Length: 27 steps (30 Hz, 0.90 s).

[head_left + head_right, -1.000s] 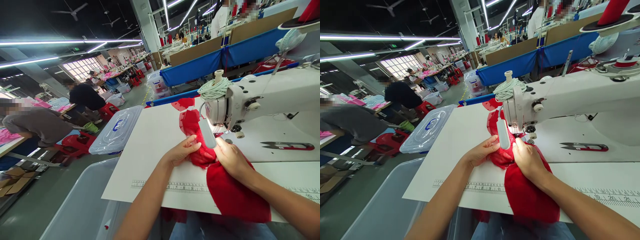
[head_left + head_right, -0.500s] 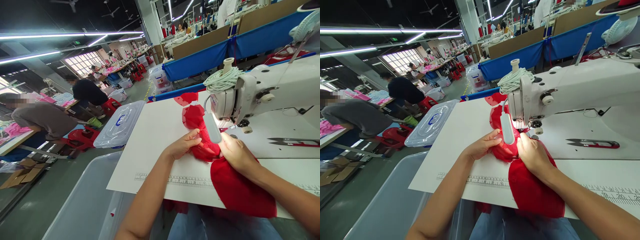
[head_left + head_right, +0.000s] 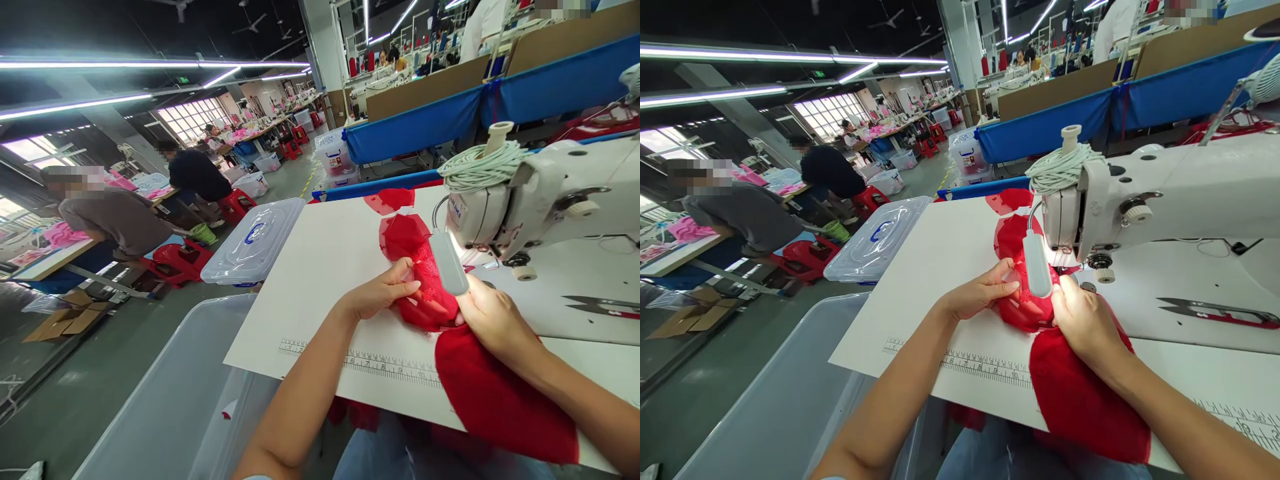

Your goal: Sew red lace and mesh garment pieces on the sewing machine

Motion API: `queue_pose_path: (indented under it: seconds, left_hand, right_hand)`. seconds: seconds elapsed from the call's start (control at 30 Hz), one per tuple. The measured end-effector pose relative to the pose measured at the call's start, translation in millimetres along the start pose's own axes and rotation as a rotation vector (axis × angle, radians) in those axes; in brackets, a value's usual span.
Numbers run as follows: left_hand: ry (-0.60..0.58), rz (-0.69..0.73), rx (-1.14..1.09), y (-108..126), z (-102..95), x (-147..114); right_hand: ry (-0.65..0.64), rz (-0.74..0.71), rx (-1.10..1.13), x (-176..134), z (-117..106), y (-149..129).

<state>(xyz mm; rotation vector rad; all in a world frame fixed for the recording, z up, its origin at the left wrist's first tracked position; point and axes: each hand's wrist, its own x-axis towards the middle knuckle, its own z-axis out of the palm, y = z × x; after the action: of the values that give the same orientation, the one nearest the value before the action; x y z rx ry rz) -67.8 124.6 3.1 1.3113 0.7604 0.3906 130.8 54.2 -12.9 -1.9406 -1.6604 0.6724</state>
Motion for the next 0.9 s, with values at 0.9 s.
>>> queue_pose_path:
  seconds: [0.9]
  left_hand:
    - [0.522, 0.172, -0.993, 7, -1.8, 28]
  right_hand:
    - [0.085, -0.851, -0.185, -10, 26, 17]
